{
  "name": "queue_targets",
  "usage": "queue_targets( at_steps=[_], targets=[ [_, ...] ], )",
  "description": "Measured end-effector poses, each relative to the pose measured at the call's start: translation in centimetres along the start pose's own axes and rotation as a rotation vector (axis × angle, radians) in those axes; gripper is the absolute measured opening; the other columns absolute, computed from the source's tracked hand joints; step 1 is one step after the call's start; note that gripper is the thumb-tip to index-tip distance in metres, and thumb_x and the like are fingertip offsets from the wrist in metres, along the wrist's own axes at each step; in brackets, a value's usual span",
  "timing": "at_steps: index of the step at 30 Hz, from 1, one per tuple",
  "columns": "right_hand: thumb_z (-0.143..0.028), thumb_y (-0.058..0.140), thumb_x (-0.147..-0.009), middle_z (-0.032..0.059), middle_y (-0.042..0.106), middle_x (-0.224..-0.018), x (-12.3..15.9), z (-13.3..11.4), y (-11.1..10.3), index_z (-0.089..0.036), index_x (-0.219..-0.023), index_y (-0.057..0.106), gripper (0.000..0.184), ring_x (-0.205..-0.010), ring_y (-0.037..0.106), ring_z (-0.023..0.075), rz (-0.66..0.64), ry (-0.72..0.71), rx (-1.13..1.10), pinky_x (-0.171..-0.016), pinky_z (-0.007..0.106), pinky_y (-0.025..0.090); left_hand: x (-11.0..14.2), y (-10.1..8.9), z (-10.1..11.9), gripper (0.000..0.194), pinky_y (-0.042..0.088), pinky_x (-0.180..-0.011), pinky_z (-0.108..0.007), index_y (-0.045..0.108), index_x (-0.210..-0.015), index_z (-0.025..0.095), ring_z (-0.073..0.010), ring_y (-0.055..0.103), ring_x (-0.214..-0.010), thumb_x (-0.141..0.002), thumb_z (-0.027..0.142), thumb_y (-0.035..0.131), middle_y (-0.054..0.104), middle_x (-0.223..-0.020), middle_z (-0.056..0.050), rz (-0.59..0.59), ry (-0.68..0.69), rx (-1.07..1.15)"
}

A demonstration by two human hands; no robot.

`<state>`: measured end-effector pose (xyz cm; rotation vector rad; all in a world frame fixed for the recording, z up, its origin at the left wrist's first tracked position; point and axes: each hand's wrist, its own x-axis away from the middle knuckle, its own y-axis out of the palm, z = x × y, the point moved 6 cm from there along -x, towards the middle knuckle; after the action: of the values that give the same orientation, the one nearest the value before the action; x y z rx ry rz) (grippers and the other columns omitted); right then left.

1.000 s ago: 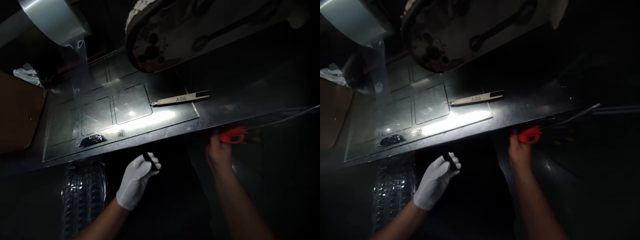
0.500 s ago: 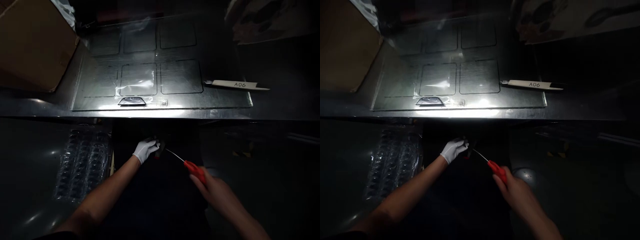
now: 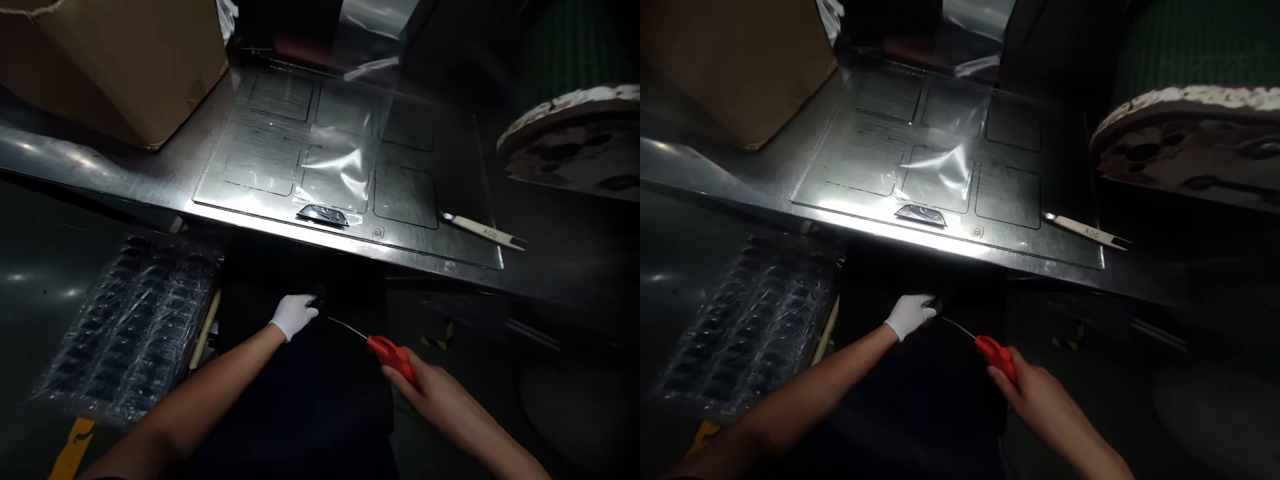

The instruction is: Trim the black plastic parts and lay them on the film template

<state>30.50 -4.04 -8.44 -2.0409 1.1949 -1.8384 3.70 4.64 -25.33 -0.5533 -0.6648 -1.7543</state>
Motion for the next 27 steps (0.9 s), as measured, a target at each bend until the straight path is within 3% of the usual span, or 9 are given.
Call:
queue_targets(
  at_steps=[7, 9, 11, 15, 17, 19, 22, 24, 27],
  targets=[
    [-0.071, 0.045, -0.103, -0.0011, 0.069, -0.081, 1.7, 0.1, 1.4, -0.033, -0.126, 0.061, 0.048, -0.075, 0.068, 0.0244, -0.071, -0.062, -0.145, -0.069, 0.034, 0.046, -1.4, -2.5, 1.4, 0.028, 0.065, -0.092, -0.043, 0.069, -0.123, 0.013, -0.0226, 0.074, -0.104, -0.099, 0.026, 0.075, 0.074, -0.117, -0.009, 0.125, -0.049, 0.317],
    [-0.069, 0.053, -0.101, -0.0024, 0.07, -0.081, 2.2, 1.5, 1.3, -0.034, -0.13, 0.066, 0.046, -0.074, 0.066, 0.0223, -0.026, -0.048, -0.275, -0.068, 0.032, 0.046, -0.9, -2.7, 1.9, 0.03, 0.066, -0.091, -0.04, 0.07, -0.12, 0.012, -0.0219, 0.076, -0.1, -0.095, 0.025, 0.08, 0.077, -0.112, -0.01, 0.127, -0.045, 0.374],
    [-0.065, 0.064, -0.097, -0.0024, 0.071, -0.077, 2.7, 3.7, 0.8, -0.031, -0.118, 0.075, 0.042, -0.07, 0.065, 0.0204, 0.052, -0.021, -0.421, -0.065, 0.03, 0.048, 0.3, -2.4, 2.5, 0.04, 0.065, -0.091, -0.037, 0.071, -0.12, 0.011, -0.0227, 0.077, -0.098, -0.087, 0.025, 0.088, 0.078, -0.109, -0.012, 0.102, -0.043, 0.393],
    [-0.062, 0.08, -0.082, 0.0027, 0.076, -0.076, 3.8, 9.5, -1.4, -0.022, -0.087, 0.082, 0.04, -0.072, 0.071, 0.0247, 0.311, 0.055, -0.603, -0.068, 0.034, 0.058, 3.9, 0.3, 5.2, 0.054, 0.062, -0.091, -0.034, 0.076, -0.121, 0.011, -0.0261, 0.077, -0.101, -0.075, 0.03, 0.097, 0.08, -0.111, -0.014, -0.043, -0.036, 0.313],
    [-0.062, 0.082, -0.078, 0.0083, 0.082, -0.094, 4.3, 12.2, -3.1, -0.021, -0.092, 0.084, 0.044, -0.091, 0.077, 0.0314, 0.548, 0.117, -0.668, -0.082, 0.041, 0.063, 6.1, 2.2, 7.0, 0.05, 0.06, -0.095, -0.035, 0.078, -0.122, 0.014, -0.0284, 0.075, -0.108, -0.078, 0.029, 0.095, 0.08, -0.117, -0.013, -0.147, -0.041, 0.205],
    [-0.063, 0.08, -0.081, 0.0132, 0.081, -0.118, 4.5, 13.9, -4.9, -0.019, -0.109, 0.082, 0.052, -0.114, 0.074, 0.035, 0.824, 0.16, -0.725, -0.1, 0.047, 0.06, 8.3, 4.2, 9.0, 0.041, 0.055, -0.106, -0.037, 0.079, -0.122, 0.017, -0.0299, 0.072, -0.12, -0.084, 0.028, 0.09, 0.078, -0.123, -0.012, -0.246, -0.045, 0.072],
    [-0.062, 0.072, -0.09, 0.0144, 0.076, -0.131, 2.4, 14.2, -6.9, -0.018, -0.13, 0.071, 0.06, -0.127, 0.069, 0.0315, 1.124, 0.121, -0.805, -0.113, 0.049, 0.053, 10.7, 6.9, 11.8, 0.036, 0.054, -0.11, -0.039, 0.08, -0.117, 0.017, -0.0303, 0.073, -0.119, -0.084, 0.027, 0.09, 0.079, -0.119, -0.012, -0.36, -0.016, 0.167],
    [-0.061, 0.072, -0.09, 0.0129, 0.077, -0.125, -0.6, 13.6, -7.5, -0.018, -0.131, 0.068, 0.059, -0.122, 0.07, 0.0295, 1.199, 0.069, -0.86, -0.11, 0.047, 0.054, 11.8, 8.1, 13.3, 0.038, 0.059, -0.102, -0.037, 0.079, -0.114, 0.018, -0.0289, 0.076, -0.111, -0.08, 0.027, 0.093, 0.079, -0.114, -0.011, -0.407, 0.018, 0.4],
    [-0.062, 0.078, -0.082, 0.0128, 0.076, -0.107, -4.6, 12.3, -6.7, -0.015, -0.111, 0.071, 0.055, -0.108, 0.072, 0.0338, 1.206, 0.078, -0.915, -0.101, 0.051, 0.057, 12.9, 8.6, 15.1, 0.034, 0.064, -0.091, -0.033, 0.076, -0.115, 0.02, -0.0256, 0.078, -0.105, -0.085, 0.024, 0.091, 0.078, -0.112, -0.009, -0.442, 0.087, 0.646]
  ],
)
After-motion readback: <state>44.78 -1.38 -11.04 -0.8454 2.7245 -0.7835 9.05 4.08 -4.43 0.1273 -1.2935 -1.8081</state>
